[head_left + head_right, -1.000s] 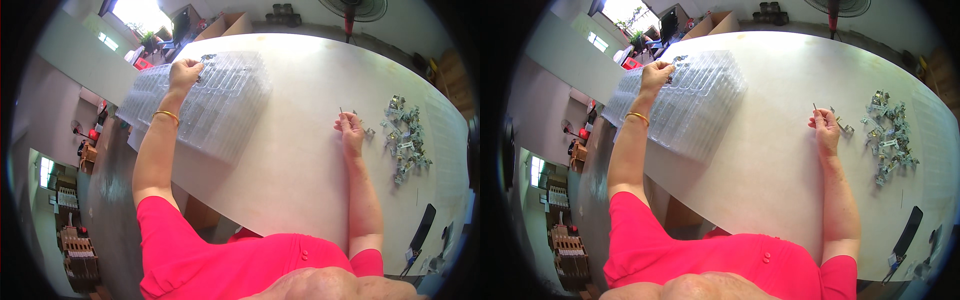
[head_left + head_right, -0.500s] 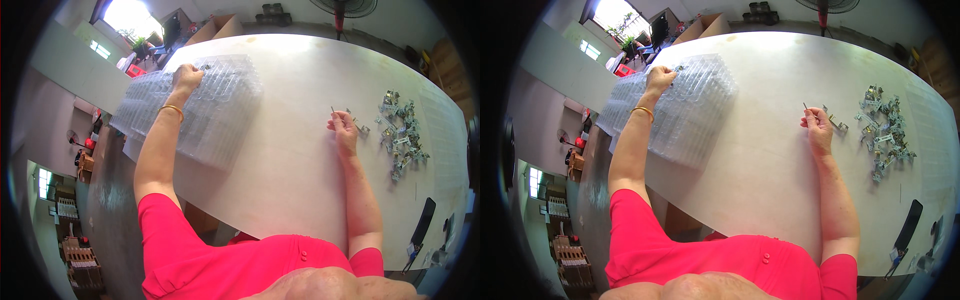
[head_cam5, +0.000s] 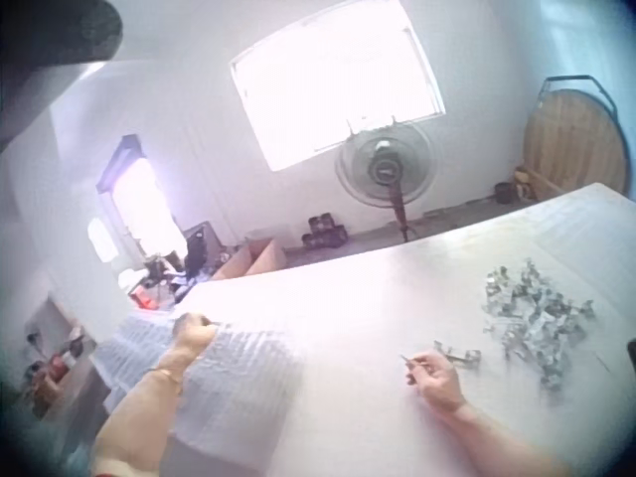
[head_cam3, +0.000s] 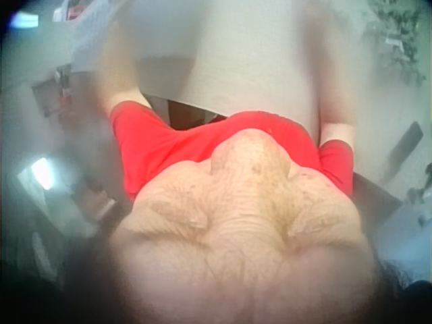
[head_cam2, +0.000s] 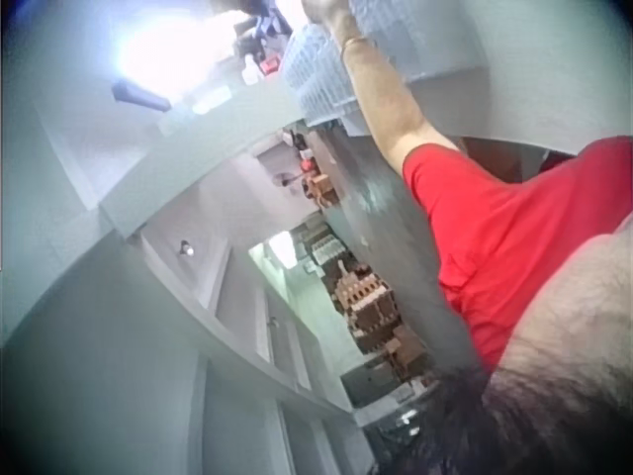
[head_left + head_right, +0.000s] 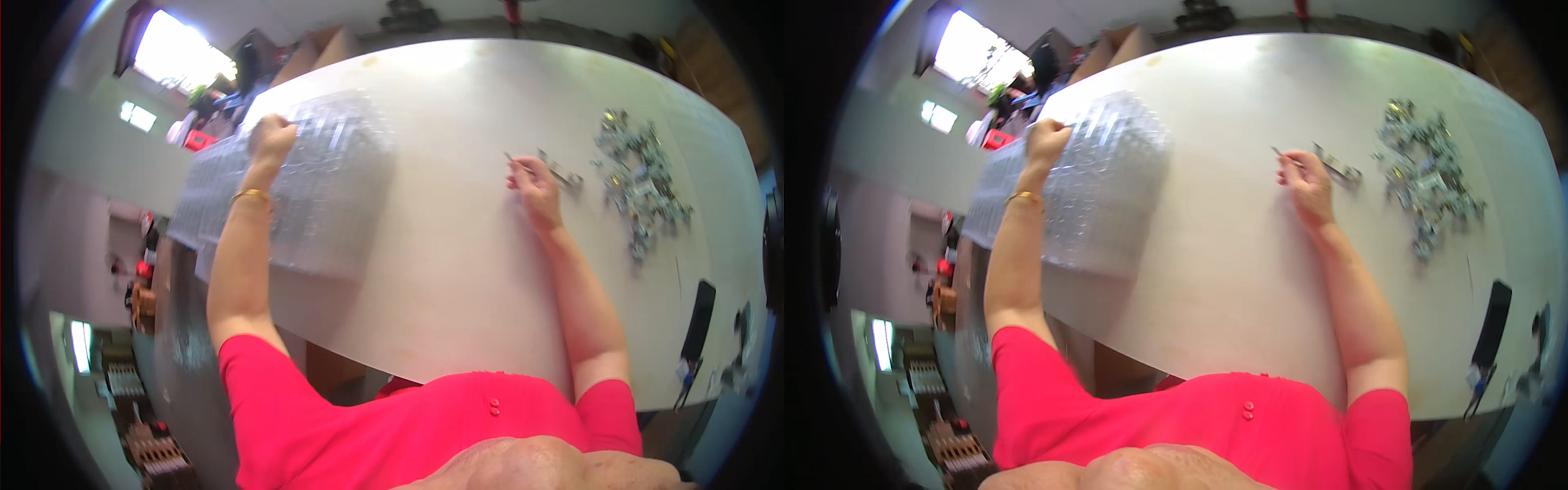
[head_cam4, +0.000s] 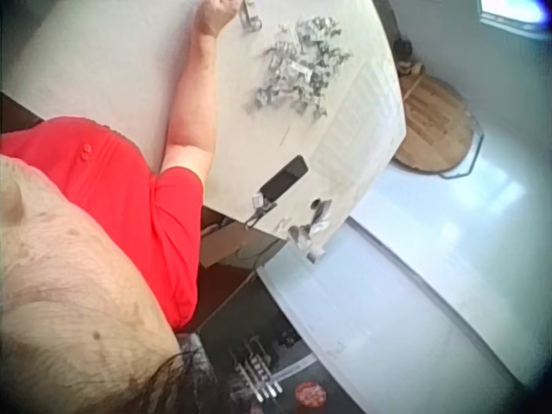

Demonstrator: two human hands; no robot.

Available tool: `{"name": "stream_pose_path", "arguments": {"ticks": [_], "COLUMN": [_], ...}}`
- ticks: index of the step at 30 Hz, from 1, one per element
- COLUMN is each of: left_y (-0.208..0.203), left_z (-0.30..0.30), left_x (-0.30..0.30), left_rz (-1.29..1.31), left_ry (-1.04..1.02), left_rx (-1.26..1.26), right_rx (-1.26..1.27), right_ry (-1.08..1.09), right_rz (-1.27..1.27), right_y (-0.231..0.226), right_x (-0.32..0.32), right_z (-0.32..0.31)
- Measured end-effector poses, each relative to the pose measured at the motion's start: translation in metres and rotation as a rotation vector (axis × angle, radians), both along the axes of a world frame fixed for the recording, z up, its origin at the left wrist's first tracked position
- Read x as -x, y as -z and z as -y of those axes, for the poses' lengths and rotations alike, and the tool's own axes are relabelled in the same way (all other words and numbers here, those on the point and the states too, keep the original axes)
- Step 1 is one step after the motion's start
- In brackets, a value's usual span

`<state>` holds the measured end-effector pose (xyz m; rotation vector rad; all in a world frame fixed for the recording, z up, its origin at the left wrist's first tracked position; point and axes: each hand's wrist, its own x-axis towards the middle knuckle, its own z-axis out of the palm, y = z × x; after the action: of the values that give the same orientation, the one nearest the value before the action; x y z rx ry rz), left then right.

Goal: Assembling metal hinges by inserting pins and placing them in trays.

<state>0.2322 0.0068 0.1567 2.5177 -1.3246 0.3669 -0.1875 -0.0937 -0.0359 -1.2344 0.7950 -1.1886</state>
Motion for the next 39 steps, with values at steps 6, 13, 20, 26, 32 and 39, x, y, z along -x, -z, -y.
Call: {"name": "stream_pose_path", "arguments": {"ticks": [6,13,20,26,32,39], "left_y": [-0.031,0.035,0.102,0.128,0.139,0.095], "left_z": [0.005,0.055,0.114,0.137,0.145,0.138], "left_x": [0.150,0.297,0.359,0.361,0.346,0.306], "left_rz": [0.223,0.108,0.250,0.185,0.048,-0.968], "left_ry": [0.503,1.014,1.162,1.171,1.147,0.897], "left_rx": [0.082,0.102,-0.111,-0.177,-0.195,0.104], "right_rx": [0.313,0.502,0.404,0.386,0.498,0.495], "right_ry": [0.071,-0.003,-0.131,-0.214,-0.167,-0.134], "right_rz": [-0.374,-0.408,-0.096,-0.326,-0.499,-0.533], "right_y": [-0.012,-0.009,0.012,-0.004,-0.004,-0.009], "right_x": [-0.002,-0.004,-0.007,0.003,-0.004,0.000], "right_z": [-0.010,-0.019,-0.019,-0.016,-0.014,-0.021]}}
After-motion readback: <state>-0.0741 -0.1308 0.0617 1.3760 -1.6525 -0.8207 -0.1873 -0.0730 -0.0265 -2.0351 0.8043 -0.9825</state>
